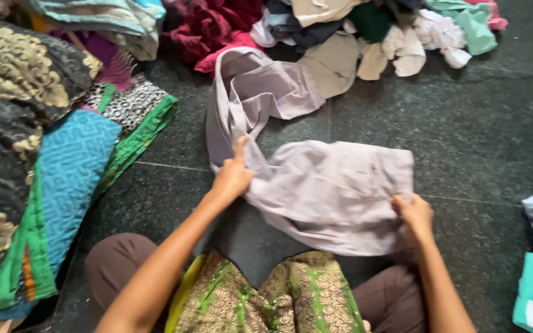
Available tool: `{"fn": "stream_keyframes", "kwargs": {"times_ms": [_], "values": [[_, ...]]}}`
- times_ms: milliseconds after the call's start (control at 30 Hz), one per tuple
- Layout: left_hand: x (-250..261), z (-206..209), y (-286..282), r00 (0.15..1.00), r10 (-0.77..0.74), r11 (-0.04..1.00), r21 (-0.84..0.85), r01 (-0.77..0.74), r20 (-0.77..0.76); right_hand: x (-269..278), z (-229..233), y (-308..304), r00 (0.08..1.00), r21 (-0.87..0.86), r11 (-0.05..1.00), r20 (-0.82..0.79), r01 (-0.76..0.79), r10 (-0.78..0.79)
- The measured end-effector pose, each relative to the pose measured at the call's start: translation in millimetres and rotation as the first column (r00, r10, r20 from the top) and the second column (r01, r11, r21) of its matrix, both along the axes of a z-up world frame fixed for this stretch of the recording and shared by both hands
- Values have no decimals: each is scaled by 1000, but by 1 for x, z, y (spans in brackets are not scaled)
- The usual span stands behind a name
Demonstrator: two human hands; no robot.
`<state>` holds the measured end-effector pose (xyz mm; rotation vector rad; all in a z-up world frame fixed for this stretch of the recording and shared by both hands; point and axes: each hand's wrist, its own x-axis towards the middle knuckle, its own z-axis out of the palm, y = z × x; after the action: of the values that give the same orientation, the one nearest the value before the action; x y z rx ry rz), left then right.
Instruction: Folding and organizing various garments including shirts and pants.
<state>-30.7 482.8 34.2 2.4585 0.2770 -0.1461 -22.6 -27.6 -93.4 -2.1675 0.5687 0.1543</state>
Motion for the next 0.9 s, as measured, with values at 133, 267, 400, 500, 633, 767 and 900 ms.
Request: {"fn": "stream_keyframes", "kwargs": {"times_ms": [133,267,400,500,633,767,900], "values": [[55,-15,-64,951,-197,899,432,78,240,-26,12,-90,985,-515,842,21,158,-172],[158,8,-87,891,-129,906,417,-73,435,-57,-8,-103,944,-706,635,161,313,-287],[216,26,-77,992,9,827,556,-80,130,-63,-26,-100,903,-712,558,367,426,-221],[238,8,-62,993,68,768,640,9,-95,-55,-29,-94,911,-730,551,372,404,-177],[246,-39,-39,940,34,825,540,166,-340,-56,-18,-90,938,-706,618,275,346,-211],[271,-98,-4,924,-46,864,449,227,-380,-56,-9,-80,939,-676,652,271,343,-212],[295,-75,9,972,-234,911,350,216,9,-51,6,-76,934,-653,670,289,354,-212]]}}
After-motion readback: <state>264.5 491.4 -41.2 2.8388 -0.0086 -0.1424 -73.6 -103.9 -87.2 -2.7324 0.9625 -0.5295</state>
